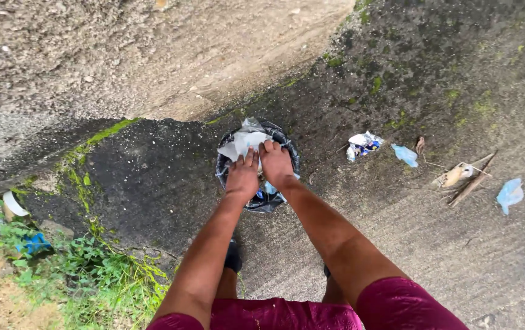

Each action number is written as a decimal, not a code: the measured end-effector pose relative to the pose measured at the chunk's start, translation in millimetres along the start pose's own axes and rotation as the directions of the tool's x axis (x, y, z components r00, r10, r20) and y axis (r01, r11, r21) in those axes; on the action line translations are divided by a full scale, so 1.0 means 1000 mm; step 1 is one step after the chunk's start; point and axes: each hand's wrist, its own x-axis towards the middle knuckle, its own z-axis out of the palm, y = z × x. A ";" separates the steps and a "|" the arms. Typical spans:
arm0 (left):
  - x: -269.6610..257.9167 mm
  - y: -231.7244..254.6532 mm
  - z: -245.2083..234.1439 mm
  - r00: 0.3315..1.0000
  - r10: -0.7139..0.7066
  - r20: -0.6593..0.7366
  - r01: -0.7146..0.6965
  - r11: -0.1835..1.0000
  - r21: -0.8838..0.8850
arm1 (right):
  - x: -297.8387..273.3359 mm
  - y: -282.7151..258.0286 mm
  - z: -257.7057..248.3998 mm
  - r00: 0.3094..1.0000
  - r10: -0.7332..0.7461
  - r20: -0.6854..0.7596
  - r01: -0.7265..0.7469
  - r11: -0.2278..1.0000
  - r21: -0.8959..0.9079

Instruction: The person is picking up scattered pieces of paper and trash from the ground and placing them into a small blue bucket.

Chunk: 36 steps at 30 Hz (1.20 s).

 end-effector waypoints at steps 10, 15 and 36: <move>0.017 -0.007 -0.026 0.955 -0.071 0.289 0.142 0.962 -0.233 | 0.021 -0.002 0.051 0.985 0.057 0.163 -0.066 0.997 0.045; 0.033 -0.014 -0.026 0.887 -0.113 0.448 0.227 0.951 -0.210 | 0.038 -0.001 0.070 0.975 0.068 0.210 -0.074 0.997 0.017; -0.134 0.065 -0.069 0.993 0.053 -0.106 -0.090 0.921 -0.380 | -0.148 -0.040 -0.062 0.985 0.131 -0.111 -0.046 0.822 0.567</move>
